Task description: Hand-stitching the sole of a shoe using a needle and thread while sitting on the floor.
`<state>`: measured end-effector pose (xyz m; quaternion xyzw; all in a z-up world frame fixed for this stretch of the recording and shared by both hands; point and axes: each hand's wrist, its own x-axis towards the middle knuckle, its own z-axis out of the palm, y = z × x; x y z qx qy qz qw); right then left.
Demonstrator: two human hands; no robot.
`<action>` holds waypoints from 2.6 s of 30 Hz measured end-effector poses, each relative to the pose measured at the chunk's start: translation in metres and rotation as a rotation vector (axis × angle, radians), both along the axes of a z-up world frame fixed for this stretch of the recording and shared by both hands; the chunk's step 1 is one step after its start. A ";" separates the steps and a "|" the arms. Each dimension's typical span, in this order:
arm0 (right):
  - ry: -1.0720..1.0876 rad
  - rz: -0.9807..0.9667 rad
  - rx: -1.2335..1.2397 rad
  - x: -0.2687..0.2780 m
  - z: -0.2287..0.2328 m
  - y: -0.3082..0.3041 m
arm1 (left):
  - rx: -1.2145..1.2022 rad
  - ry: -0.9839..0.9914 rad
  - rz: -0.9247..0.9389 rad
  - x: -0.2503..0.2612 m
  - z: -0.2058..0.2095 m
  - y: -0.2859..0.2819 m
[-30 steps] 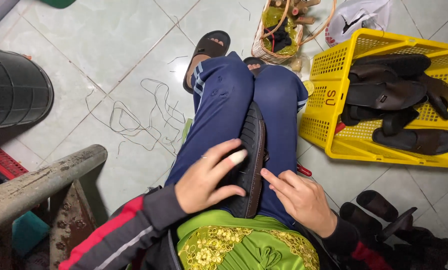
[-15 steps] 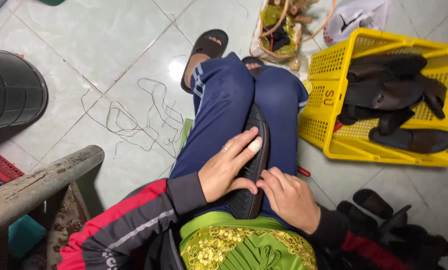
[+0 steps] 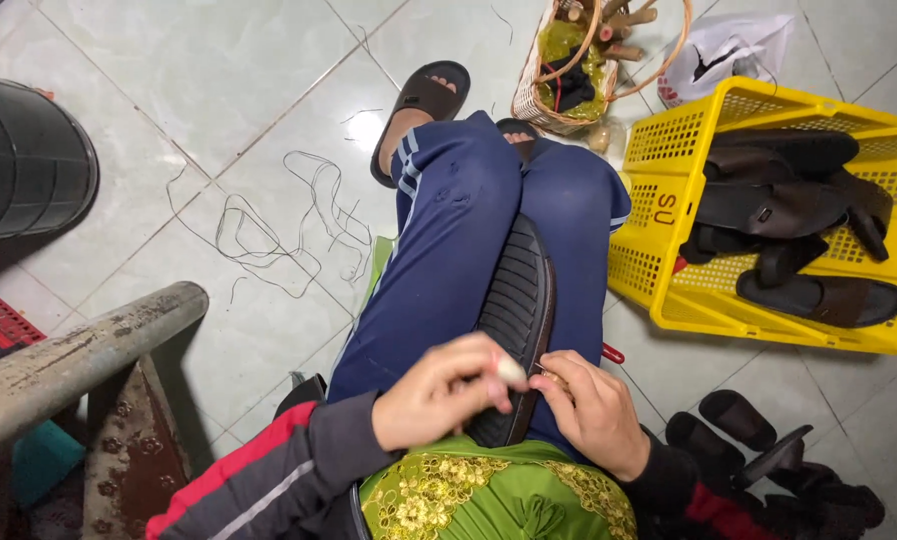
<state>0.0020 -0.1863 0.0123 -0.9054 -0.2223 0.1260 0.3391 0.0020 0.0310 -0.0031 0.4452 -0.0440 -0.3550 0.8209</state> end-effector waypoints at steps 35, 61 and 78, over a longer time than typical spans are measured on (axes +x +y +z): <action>0.759 -0.237 1.414 -0.008 0.013 -0.063 | 0.716 -1.293 0.325 -0.002 0.003 -0.019; 0.691 -0.289 1.636 -0.008 0.019 -0.094 | 0.802 -1.176 0.248 -0.007 0.002 -0.011; 0.405 -0.189 0.357 -0.001 -0.006 -0.026 | 0.076 -0.150 -0.002 0.066 -0.010 -0.010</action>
